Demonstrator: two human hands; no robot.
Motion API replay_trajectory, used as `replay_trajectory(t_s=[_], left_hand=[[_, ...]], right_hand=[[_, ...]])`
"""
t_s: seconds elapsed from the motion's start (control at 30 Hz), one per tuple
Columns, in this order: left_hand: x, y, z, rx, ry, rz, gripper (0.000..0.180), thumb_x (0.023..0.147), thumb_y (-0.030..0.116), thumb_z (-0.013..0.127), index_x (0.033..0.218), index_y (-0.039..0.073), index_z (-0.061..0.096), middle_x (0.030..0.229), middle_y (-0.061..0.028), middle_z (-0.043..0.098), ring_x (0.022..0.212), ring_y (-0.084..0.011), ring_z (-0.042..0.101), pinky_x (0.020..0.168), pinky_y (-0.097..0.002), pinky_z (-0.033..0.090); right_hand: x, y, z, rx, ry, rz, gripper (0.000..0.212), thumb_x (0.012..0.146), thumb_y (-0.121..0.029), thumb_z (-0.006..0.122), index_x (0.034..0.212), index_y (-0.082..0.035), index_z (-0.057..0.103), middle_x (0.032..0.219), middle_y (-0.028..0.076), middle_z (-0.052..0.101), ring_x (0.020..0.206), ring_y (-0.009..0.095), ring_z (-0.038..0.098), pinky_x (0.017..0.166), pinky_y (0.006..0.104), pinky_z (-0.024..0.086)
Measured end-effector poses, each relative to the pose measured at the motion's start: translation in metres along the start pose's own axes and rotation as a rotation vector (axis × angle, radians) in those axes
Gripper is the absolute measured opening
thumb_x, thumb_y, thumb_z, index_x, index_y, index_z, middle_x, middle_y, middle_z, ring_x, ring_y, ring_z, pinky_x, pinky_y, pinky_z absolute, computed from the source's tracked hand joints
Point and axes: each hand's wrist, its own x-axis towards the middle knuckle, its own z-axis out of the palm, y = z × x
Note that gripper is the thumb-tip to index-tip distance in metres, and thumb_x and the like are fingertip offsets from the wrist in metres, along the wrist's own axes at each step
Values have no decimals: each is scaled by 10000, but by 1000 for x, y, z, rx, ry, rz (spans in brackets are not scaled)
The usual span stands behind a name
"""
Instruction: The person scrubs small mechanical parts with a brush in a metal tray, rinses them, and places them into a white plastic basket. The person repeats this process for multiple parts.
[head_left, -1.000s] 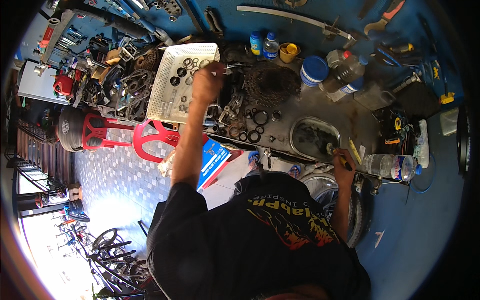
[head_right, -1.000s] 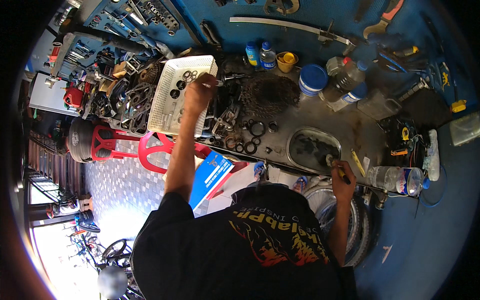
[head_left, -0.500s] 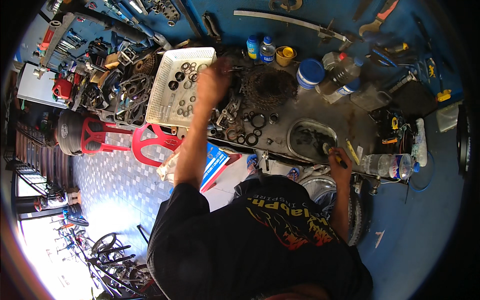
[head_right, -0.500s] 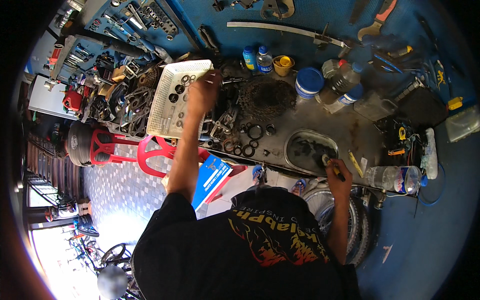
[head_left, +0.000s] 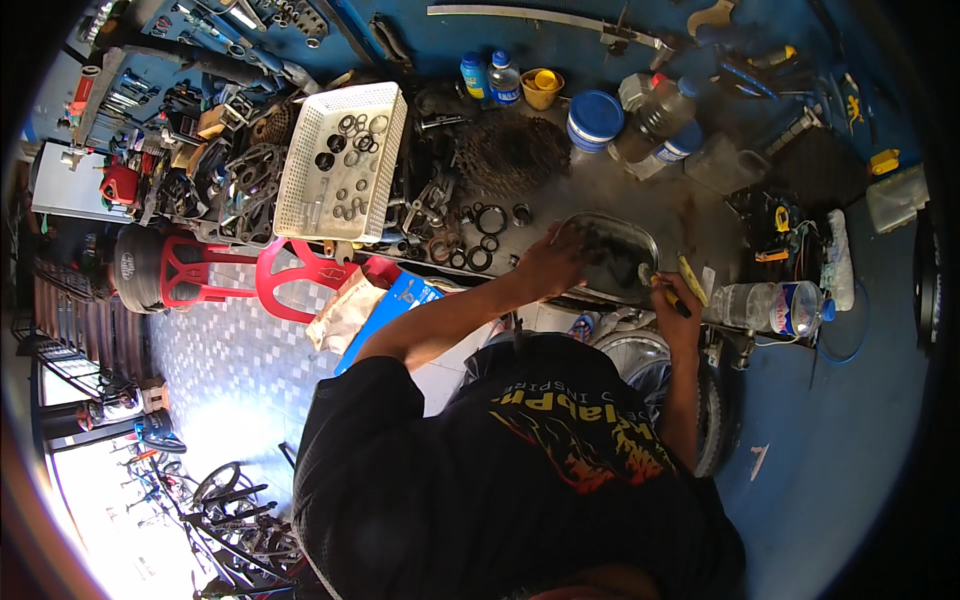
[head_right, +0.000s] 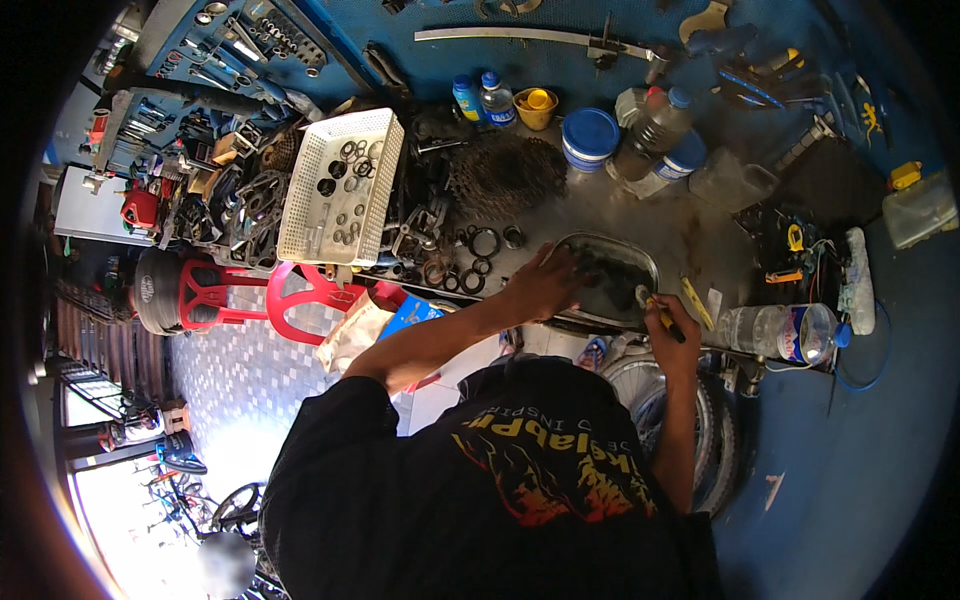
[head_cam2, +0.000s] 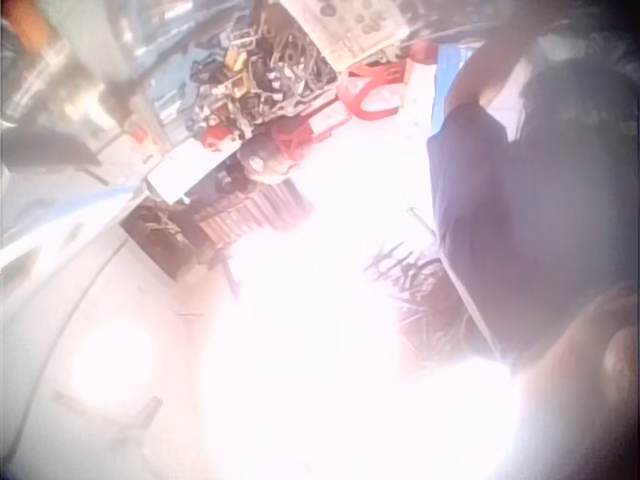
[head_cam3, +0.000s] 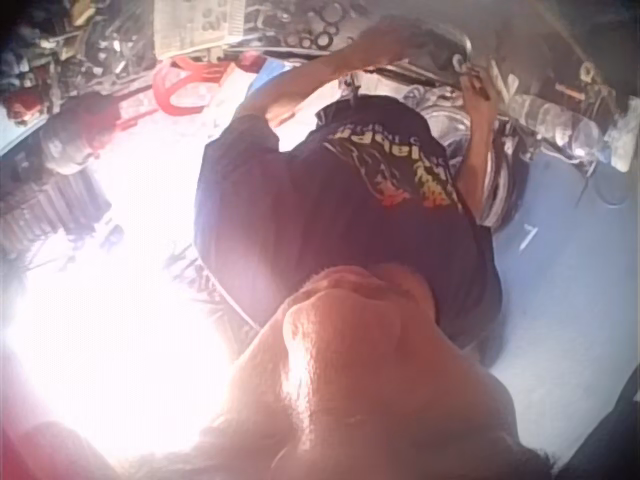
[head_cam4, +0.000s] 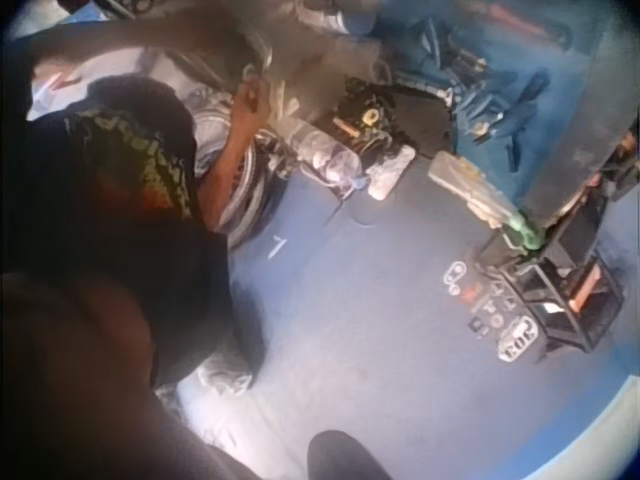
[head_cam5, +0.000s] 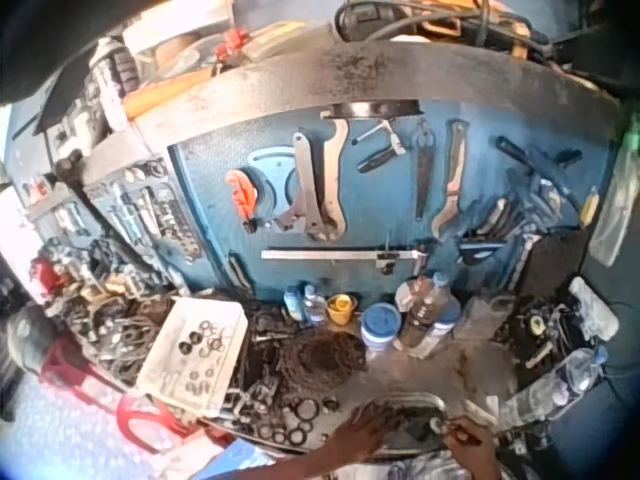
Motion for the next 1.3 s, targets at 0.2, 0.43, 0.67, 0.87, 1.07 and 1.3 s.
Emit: replay_trajectory(t_s=[0.2,0.43,0.67,0.87,1.07,1.3], left_hand=[[-11,19,-5,125,-201,10,677,992,453,661,1526,59,527,1522,-209,559,1419,-382,520,1198,-550,374],[9,39,9,-73,45,-18,917,864,543,775,1573,51,464,1571,-266,487,1466,-435,458,1214,-582,349],[49,67,20,-165,-99,-61,1009,828,642,779,1580,49,461,1679,-267,332,1571,-461,291,1261,-642,248],[35,70,27,-113,57,168,655,906,374,741,1449,42,586,1549,-204,497,1499,-391,425,1222,-552,370],[16,48,28,-113,-72,72,320,864,153,702,1159,29,703,1204,-164,696,1174,-365,668,1001,-470,554],[26,4,13,-420,-165,-6,264,900,104,656,1143,61,747,1064,-206,748,1010,-412,722,855,-500,582]], right_hand=[[5,8,-1,-44,-30,-43,202,972,-143,741,1144,-42,710,956,118,765,894,104,682,811,289,527],[14,4,6,-45,-79,-82,229,968,-194,751,1156,-64,726,959,150,782,862,216,759,782,329,555],[14,-1,6,-91,-88,-45,231,964,-207,752,1155,-79,731,898,143,764,822,179,735,761,321,548],[10,5,-5,-86,-44,-40,215,967,-180,758,1149,-70,730,914,114,768,848,126,709,792,298,543],[11,10,-5,1,-26,-66,220,955,-135,771,1154,-58,721,987,105,784,917,114,706,860,291,541],[15,5,-1,-36,-143,-14,257,942,-164,780,1168,-55,726,966,86,770,902,124,699,851,300,543]])
